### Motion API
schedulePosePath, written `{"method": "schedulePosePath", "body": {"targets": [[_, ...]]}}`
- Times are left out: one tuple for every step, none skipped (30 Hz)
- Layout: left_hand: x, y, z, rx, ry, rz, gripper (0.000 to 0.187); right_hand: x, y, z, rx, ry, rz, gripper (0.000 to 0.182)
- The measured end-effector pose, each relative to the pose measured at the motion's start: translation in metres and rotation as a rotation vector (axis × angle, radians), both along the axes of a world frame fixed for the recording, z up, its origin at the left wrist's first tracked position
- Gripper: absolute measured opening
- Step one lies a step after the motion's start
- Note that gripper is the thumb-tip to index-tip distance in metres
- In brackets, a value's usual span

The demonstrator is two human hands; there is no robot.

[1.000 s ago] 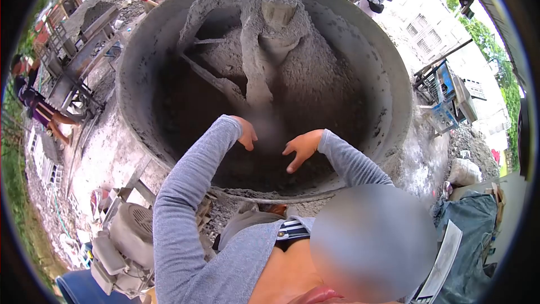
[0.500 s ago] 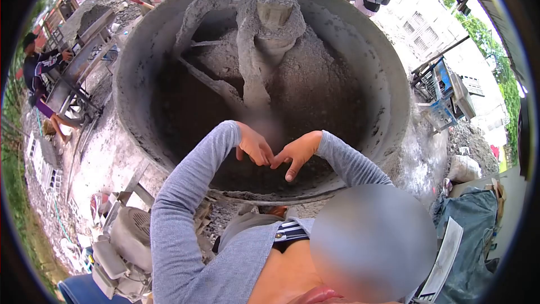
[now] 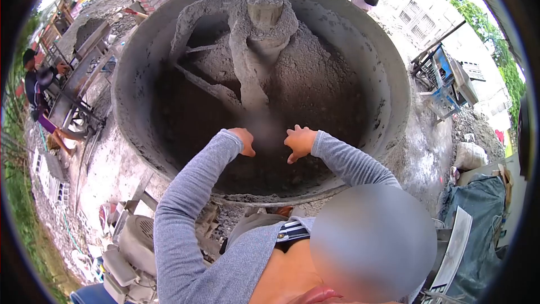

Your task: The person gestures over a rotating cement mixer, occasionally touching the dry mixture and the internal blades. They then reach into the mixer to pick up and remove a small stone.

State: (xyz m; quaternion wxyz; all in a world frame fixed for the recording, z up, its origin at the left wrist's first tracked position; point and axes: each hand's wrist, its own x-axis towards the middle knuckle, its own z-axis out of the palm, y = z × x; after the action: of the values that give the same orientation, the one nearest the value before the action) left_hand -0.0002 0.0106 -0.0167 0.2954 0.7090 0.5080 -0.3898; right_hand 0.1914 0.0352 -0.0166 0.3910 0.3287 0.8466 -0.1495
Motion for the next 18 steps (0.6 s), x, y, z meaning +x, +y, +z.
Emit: {"method": "schedulePosePath", "body": {"targets": [[0.0, -0.009, 0.002, 0.254, -0.126, 0.033, 0.063, 0.004, 0.006, -0.006, -0.053, 0.139, 0.008, 0.064], [0.0, -0.013, 0.004, 0.507, -0.254, 0.064, 0.071, 0.006, 0.009, -0.01, -0.047, 0.143, 0.005, 0.064], [-0.001, -0.006, 0.001, 0.545, -0.362, 0.06, 0.085, 0.008, 0.008, -0.015, 0.075, 0.378, 0.023, 0.065], [-0.001, -0.001, -0.002, 0.543, -0.362, 0.055, 0.085, 0.01, 0.007, -0.02, 0.195, 0.609, 0.041, 0.066], [-0.001, 0.003, -0.005, 0.647, -0.298, 0.057, 0.089, 0.009, 0.006, -0.017, 0.354, 0.57, 0.045, 0.071], [-0.002, 0.005, -0.01, 0.745, -0.233, 0.058, 0.093, 0.011, 0.005, -0.021, 0.344, 0.568, 0.038, 0.071], [-0.004, 0.005, -0.017, 0.759, -0.139, 0.081, 0.099, 0.012, 0.006, -0.027, 0.444, 0.527, -0.021, 0.072], [-0.006, 0.001, -0.017, 0.753, -0.137, 0.078, 0.099, 0.011, 0.004, -0.025, 0.548, 0.485, -0.078, 0.073], [-0.008, 0.0, -0.015, 0.784, -0.168, 0.065, 0.1, 0.008, 0.003, -0.023, 0.503, 0.557, -0.073, 0.078], [-0.01, 0.0, -0.011, 0.819, -0.197, 0.051, 0.101, 0.006, 0.003, -0.019, 0.509, 0.562, -0.073, 0.078], [-0.009, 0.001, -0.006, 0.839, -0.243, 0.083, 0.104, 0.003, 0.001, -0.01, 0.479, 0.637, -0.052, 0.079], [-0.008, 0.005, -0.006, 0.843, -0.24, 0.082, 0.104, 0.002, 0.0, -0.006, 0.444, 0.71, -0.032, 0.08], [-0.008, 0.008, -0.009, 0.871, -0.242, 0.093, 0.105, 0.004, 0.004, -0.016, 0.467, 0.663, -0.05, 0.084], [-0.009, 0.01, -0.013, 0.897, -0.244, 0.104, 0.105, 0.007, 0.005, -0.02, 0.462, 0.665, -0.052, 0.084], [-0.011, 0.011, -0.016, 0.857, -0.178, 0.1, 0.106, 0.009, 0.005, -0.024, 0.448, 0.542, -0.105, 0.087], [-0.013, 0.009, -0.02, 0.856, -0.176, 0.1, 0.106, 0.011, 0.006, -0.028, 0.436, 0.418, -0.156, 0.09], [-0.014, 0.006, -0.017, 0.837, -0.17, 0.069, 0.106, 0.008, 0.0, -0.025, 0.445, 0.453, -0.136, 0.096], [-0.013, 0.005, -0.013, 0.825, -0.167, 0.042, 0.105, 0.004, -0.004, -0.022, 0.442, 0.576, -0.106, 0.1]]}}
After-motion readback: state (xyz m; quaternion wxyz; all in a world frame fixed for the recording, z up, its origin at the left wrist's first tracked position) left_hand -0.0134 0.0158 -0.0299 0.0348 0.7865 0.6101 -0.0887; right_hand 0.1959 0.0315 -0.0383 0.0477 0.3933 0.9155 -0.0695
